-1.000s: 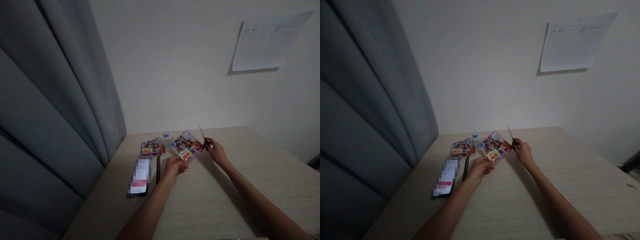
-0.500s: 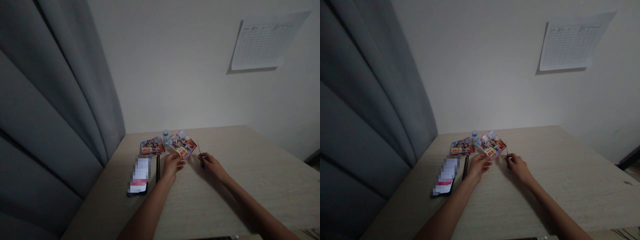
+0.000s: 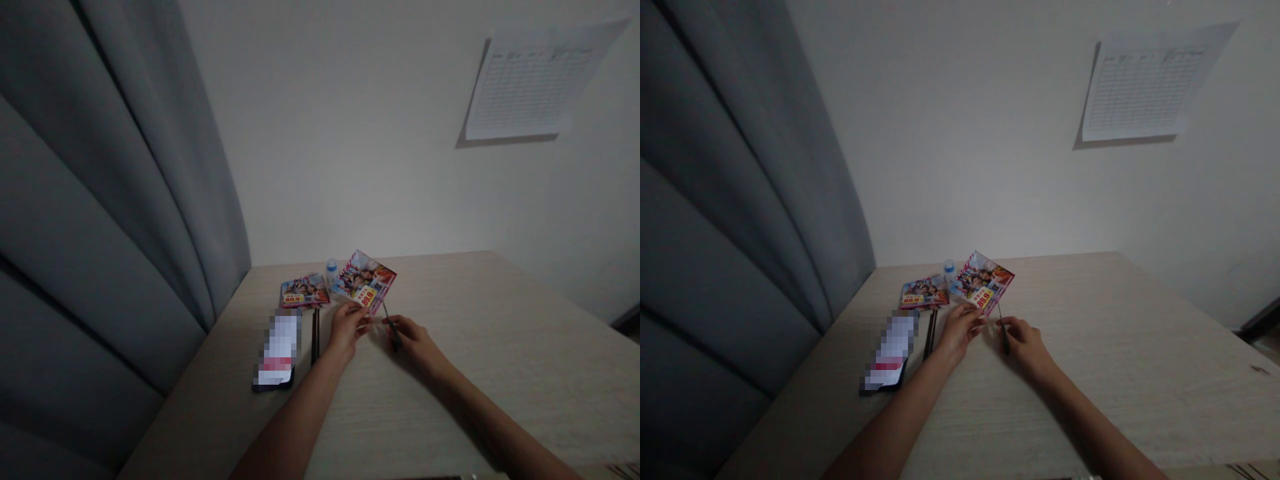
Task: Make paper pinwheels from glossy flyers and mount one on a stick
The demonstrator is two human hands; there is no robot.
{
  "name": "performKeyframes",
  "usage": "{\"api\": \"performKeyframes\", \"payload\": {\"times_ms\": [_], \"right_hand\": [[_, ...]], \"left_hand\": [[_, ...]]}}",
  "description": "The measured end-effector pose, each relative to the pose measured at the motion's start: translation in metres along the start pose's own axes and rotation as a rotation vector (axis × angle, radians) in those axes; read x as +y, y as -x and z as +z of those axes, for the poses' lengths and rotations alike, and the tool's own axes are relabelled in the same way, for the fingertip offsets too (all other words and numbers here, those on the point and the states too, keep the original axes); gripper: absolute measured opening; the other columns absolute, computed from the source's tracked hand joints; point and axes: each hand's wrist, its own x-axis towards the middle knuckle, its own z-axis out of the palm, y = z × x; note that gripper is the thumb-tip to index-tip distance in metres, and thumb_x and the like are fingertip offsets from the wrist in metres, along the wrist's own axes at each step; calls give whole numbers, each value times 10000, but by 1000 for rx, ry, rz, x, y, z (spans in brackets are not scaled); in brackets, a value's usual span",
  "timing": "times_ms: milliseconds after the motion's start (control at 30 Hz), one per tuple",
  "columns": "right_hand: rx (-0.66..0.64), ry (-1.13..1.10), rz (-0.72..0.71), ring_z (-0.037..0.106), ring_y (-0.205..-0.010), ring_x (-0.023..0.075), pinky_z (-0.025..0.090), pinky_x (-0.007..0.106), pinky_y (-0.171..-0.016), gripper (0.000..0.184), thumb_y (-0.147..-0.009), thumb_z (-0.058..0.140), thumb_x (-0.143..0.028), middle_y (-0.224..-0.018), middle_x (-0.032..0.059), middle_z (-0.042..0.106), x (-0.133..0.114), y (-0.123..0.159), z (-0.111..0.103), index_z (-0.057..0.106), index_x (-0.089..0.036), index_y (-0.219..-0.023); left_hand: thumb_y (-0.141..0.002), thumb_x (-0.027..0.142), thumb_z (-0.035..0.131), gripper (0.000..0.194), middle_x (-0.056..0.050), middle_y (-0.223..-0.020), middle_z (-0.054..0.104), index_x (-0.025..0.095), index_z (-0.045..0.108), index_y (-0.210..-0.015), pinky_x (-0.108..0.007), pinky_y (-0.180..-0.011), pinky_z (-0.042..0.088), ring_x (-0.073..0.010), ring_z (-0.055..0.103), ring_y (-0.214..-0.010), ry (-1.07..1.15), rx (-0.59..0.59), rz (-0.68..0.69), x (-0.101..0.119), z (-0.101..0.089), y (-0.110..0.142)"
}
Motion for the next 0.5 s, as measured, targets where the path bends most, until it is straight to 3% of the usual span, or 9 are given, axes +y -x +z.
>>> {"api": "performKeyframes", "payload": {"times_ms": [500], "right_hand": [[-101,-99,11,588,-583,169,460,279,-572,492,-836,562,-557,-670,29,669,0,2,-4,682,-146,-1078]], "left_hand": [[-614,286,851,370,-9,-803,700,160,615,-869,-175,-489,452,-120,684,-597,-6,-49,26,-1,4,-5]]}}
